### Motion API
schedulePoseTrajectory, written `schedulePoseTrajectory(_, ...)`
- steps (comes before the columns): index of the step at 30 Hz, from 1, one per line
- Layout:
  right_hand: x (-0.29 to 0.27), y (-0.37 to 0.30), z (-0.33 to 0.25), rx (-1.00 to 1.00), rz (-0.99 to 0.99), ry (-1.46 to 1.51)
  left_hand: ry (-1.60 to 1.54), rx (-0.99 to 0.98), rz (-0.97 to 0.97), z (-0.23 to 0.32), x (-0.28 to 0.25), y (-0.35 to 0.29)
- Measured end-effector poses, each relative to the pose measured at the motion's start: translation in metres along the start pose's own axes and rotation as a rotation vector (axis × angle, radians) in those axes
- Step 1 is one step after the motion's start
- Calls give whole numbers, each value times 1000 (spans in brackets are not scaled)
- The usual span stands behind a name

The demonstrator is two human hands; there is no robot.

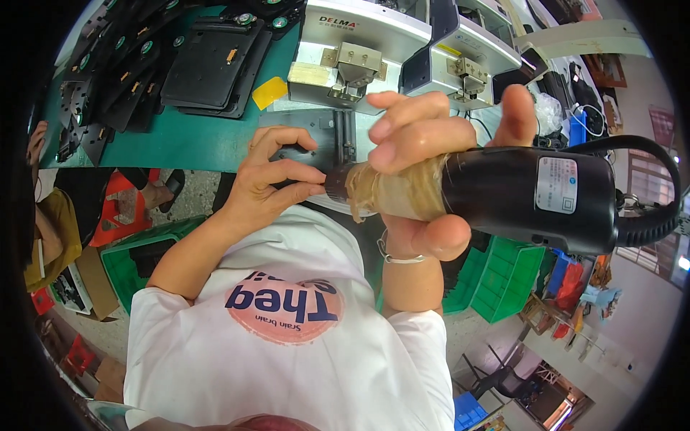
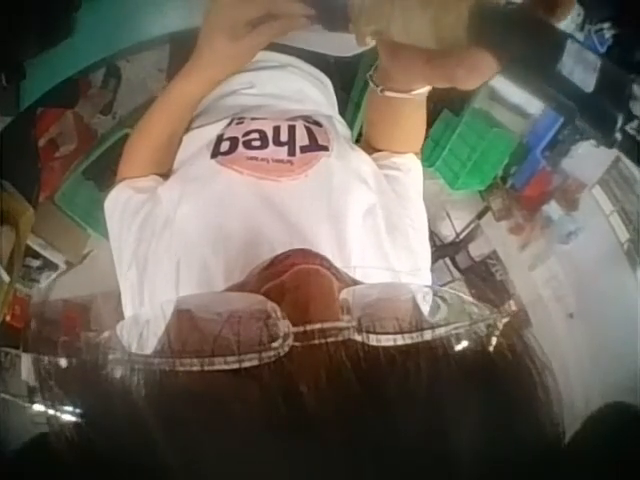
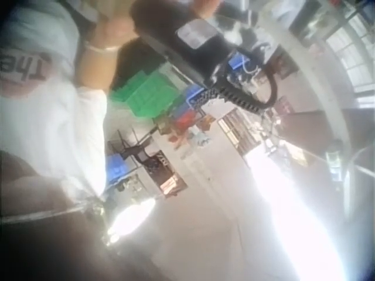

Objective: The person assembles electronic components by driving screws into plastic housings using an electric screwdriver.

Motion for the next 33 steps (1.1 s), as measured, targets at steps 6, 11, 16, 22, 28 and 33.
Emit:
schedulePoseTrajectory(6, -1, -1, -7, 87, -132, 220, -147, -127, 210, -10, -4, -8)
schedulePoseTrajectory(11, -2, -8, -17, 169, 181, 423, -269, -218, 237, -14, -5, -14)
schedulePoseTrajectory(16, -4, -10, -8, 89, 207, 459, -101, -190, 127, 5, -15, 1)
schedulePoseTrajectory(22, 5, -10, -5, 68, 115, 425, 144, 58, 94, 4, -15, 12)
schedulePoseTrajectory(28, 4, -11, -5, 82, 106, 430, 102, 25, 55, 1, -11, 10)
schedulePoseTrajectory(33, 3, -13, -3, 61, 96, 404, 200, 72, 50, 1, -8, 8)
Point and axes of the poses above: each hand's wrist, its own y-axis towards the middle knuckle, its own x-axis out of the palm, z = x × y, the point moved 1 cm from there along y, towards the middle knuckle, and after that the axes turned 15 degrees about x, right-handed, at the moved point
